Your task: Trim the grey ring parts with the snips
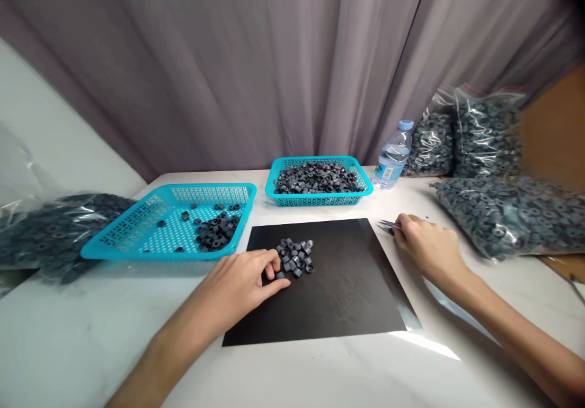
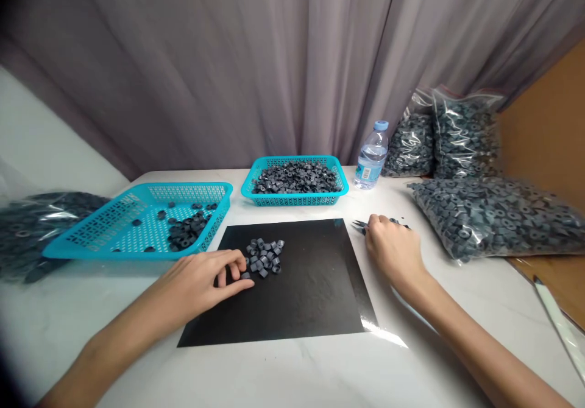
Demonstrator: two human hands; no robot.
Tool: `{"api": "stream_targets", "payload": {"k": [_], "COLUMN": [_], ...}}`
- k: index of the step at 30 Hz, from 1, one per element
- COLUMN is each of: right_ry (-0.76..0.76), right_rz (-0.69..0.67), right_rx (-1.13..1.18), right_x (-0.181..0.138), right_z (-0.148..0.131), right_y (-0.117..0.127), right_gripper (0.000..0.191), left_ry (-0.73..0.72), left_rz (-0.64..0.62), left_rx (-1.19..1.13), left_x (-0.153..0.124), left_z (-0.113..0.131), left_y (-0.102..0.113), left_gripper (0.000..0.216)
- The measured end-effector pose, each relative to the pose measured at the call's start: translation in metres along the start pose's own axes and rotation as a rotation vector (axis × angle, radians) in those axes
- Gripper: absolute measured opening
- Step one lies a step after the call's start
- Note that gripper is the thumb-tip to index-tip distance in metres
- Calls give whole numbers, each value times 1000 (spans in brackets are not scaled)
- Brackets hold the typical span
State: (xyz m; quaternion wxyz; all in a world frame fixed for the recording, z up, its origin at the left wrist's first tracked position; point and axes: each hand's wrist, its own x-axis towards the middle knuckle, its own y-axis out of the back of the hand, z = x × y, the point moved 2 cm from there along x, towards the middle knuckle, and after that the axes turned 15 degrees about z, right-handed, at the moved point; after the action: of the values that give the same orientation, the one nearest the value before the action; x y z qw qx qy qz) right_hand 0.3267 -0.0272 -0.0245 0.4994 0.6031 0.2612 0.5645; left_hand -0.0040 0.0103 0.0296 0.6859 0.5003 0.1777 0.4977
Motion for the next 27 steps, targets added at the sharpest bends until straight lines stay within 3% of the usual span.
{"api": "stream_targets", "payload": {"k": [8, 13, 15, 18, 22, 27], "right_ry": [-66, -96, -107, 24, 151, 87], "right_rz": [9, 76, 182, 332, 179, 77], "right_rx": [26, 130, 284, 697, 1176, 1358], "right_x": [1, -4, -11, -28, -52, -56], "right_z": [2, -8, -17, -38, -61, -66], "right_y": [2, 8, 11, 17, 22, 21], "right_gripper": [28, 34, 31, 23, 18, 13], "left_ry": [29, 263, 366, 451, 592, 670], "left_rz": [-105, -314, -337, -275, -292, -323], "left_rx": [-210, -652, -846, -990, -1160, -1321], "left_x": [-1, -8, -10, -12, -15, -19], "left_z": [2, 22, 29, 35, 41, 42], "left_y": [1, -16, -28, -42, -49, -52], "left_gripper": [21, 23, 27, 28, 24, 21]}}
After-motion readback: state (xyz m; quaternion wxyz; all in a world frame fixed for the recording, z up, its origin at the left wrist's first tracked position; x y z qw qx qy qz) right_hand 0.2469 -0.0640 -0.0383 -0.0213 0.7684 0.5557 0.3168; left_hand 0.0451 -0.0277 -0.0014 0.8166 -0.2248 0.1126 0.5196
